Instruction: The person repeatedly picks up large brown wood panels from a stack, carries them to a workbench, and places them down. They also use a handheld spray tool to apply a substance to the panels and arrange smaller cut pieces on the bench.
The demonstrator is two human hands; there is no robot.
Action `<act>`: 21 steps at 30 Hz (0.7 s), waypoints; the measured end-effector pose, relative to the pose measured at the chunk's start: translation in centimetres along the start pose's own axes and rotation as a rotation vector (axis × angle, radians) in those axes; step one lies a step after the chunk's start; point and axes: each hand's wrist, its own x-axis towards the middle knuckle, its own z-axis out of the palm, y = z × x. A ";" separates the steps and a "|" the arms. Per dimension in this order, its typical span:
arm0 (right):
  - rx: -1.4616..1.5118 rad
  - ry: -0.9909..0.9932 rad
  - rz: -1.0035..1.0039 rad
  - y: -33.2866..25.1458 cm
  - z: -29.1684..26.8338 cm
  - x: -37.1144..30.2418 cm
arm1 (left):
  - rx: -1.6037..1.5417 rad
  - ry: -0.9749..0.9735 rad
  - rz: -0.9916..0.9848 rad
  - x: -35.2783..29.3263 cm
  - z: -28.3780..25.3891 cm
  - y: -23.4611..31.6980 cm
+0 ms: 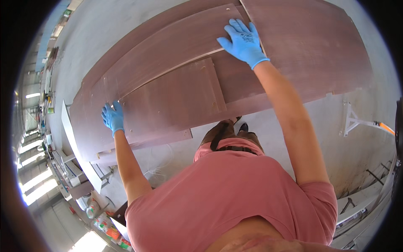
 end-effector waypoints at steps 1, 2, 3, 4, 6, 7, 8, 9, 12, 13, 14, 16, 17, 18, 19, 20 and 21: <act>0.024 0.093 -0.073 -1.2 0.4 0.3 | -0.050 0.121 0.094 -0.7 0.4 -0.1; 0.047 0.165 -0.128 -2.5 0.7 0.6 | -0.098 0.243 0.192 -1.1 1.1 0.6; 0.077 0.236 -0.184 -4.4 1.2 1.0 | -0.137 0.368 0.291 -1.2 1.8 1.3; 0.134 0.346 -0.248 -6.4 2.5 1.2 | -0.244 0.389 0.403 -0.9 2.6 2.7; 0.103 0.052 -0.413 -13.6 -0.2 -2.7 | -0.248 0.163 0.403 -2.2 3.9 4.9; 0.148 0.155 -0.636 -16.4 1.1 -6.0 | -0.166 -0.054 0.318 -1.9 3.4 6.7; 0.312 0.182 -0.851 -19.5 2.1 -9.8 | -0.175 -0.082 0.313 -1.6 3.3 7.2; 0.518 0.104 -1.034 -22.6 4.4 -13.9 | -0.182 -0.109 0.319 -1.4 3.0 7.8; 0.911 -0.532 -1.046 -24.6 -1.3 -19.6 | -0.179 -0.138 0.297 -2.2 3.4 6.6; 0.988 -0.535 -0.998 -23.9 -2.5 -20.0 | -0.180 -0.129 0.289 -2.4 3.4 6.6; 0.964 -0.283 -0.930 -23.1 -2.5 -17.1 | -0.197 -0.120 0.290 -2.5 3.4 6.8; 0.773 0.141 -0.623 -20.1 -2.6 -8.7 | -0.183 -0.092 0.315 -2.4 3.1 6.5; 0.599 0.298 -0.384 -18.5 -3.1 -6.6 | -0.179 -0.078 0.330 -2.2 3.0 6.5; 0.467 0.256 -0.484 -18.3 -2.9 -7.1 | -0.209 -0.058 0.316 -2.1 2.9 7.1; 0.333 0.214 -0.576 -18.4 -1.7 -8.0 | -0.211 -0.056 0.321 -2.2 3.0 7.2; 0.198 0.171 -0.665 -19.0 -0.4 -9.2 | -0.213 -0.053 0.325 -2.4 3.0 7.1; 0.094 0.243 -0.943 -20.9 0.8 -12.1 | -0.221 -0.046 0.326 -2.2 3.0 7.4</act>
